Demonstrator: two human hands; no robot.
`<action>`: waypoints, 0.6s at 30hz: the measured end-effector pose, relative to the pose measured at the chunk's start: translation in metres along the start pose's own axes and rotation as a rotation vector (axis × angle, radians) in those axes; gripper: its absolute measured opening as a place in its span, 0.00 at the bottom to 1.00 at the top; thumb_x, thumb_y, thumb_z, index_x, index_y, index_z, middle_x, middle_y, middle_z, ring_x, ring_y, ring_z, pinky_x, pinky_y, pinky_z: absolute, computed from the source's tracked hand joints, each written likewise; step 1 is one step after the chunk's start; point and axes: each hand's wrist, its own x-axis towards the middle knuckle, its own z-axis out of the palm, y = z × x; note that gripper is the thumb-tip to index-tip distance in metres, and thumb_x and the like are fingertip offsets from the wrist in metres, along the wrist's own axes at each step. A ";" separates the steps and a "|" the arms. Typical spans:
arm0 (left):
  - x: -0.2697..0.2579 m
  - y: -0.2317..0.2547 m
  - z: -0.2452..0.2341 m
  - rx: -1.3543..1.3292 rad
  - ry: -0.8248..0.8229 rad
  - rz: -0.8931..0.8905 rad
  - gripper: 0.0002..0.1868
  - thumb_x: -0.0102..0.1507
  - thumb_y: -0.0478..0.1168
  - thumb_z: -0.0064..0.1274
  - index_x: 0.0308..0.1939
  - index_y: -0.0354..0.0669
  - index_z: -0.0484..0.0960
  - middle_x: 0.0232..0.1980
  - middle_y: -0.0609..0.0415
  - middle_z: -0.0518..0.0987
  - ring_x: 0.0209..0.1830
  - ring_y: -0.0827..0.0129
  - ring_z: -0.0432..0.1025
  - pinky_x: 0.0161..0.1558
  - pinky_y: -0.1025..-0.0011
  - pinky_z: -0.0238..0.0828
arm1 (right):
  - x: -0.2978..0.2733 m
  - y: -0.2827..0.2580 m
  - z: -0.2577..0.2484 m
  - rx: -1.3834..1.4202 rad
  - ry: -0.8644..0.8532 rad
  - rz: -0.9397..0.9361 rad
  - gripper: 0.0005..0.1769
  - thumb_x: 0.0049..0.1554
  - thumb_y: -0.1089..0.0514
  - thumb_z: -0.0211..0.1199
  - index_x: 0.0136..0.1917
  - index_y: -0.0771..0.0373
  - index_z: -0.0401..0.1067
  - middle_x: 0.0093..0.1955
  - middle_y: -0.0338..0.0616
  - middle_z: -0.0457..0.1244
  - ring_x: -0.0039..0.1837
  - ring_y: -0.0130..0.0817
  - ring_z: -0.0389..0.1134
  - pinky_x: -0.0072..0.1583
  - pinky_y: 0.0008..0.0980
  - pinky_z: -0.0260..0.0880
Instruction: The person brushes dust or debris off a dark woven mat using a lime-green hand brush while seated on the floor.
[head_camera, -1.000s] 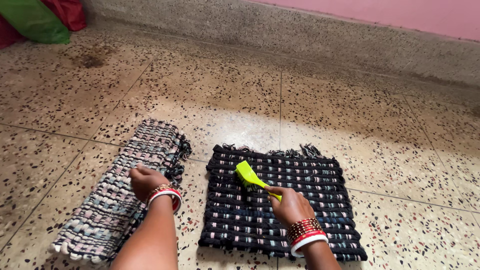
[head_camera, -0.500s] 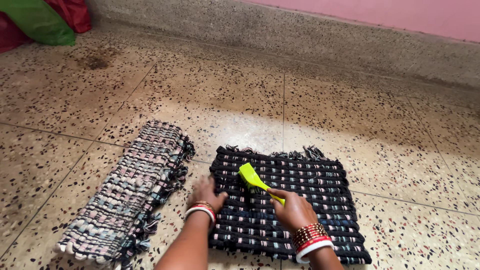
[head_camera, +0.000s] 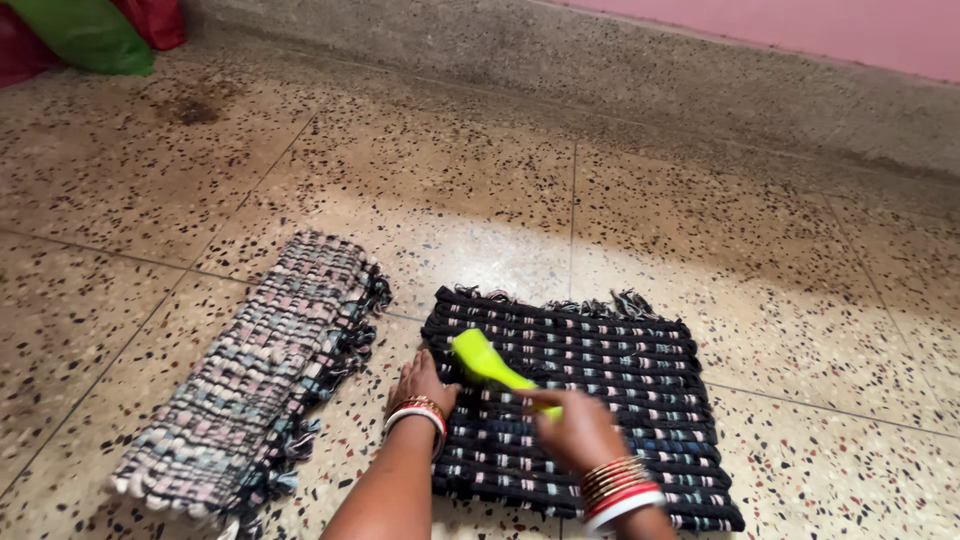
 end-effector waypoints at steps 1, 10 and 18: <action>-0.003 0.000 -0.001 -0.003 -0.016 -0.011 0.49 0.64 0.57 0.57 0.80 0.53 0.44 0.84 0.63 0.45 0.84 0.65 0.42 0.78 0.58 0.44 | 0.005 0.012 -0.018 -0.017 0.008 0.047 0.17 0.61 0.49 0.59 0.62 0.35 0.78 0.32 0.33 0.69 0.26 0.20 0.50 0.30 0.25 0.53; -0.010 0.001 -0.005 0.020 -0.024 -0.027 0.50 0.64 0.56 0.57 0.81 0.53 0.44 0.84 0.64 0.45 0.83 0.66 0.43 0.77 0.59 0.46 | 0.001 0.053 -0.080 0.185 0.218 0.198 0.16 0.61 0.52 0.63 0.61 0.47 0.80 0.30 0.36 0.67 0.26 0.21 0.53 0.31 0.27 0.51; -0.004 0.005 0.003 0.008 0.035 -0.049 0.48 0.64 0.55 0.57 0.80 0.54 0.46 0.84 0.64 0.46 0.83 0.69 0.44 0.76 0.60 0.48 | 0.009 0.003 -0.019 0.068 -0.062 0.004 0.17 0.59 0.51 0.62 0.61 0.38 0.79 0.44 0.33 0.74 0.26 0.19 0.51 0.30 0.22 0.54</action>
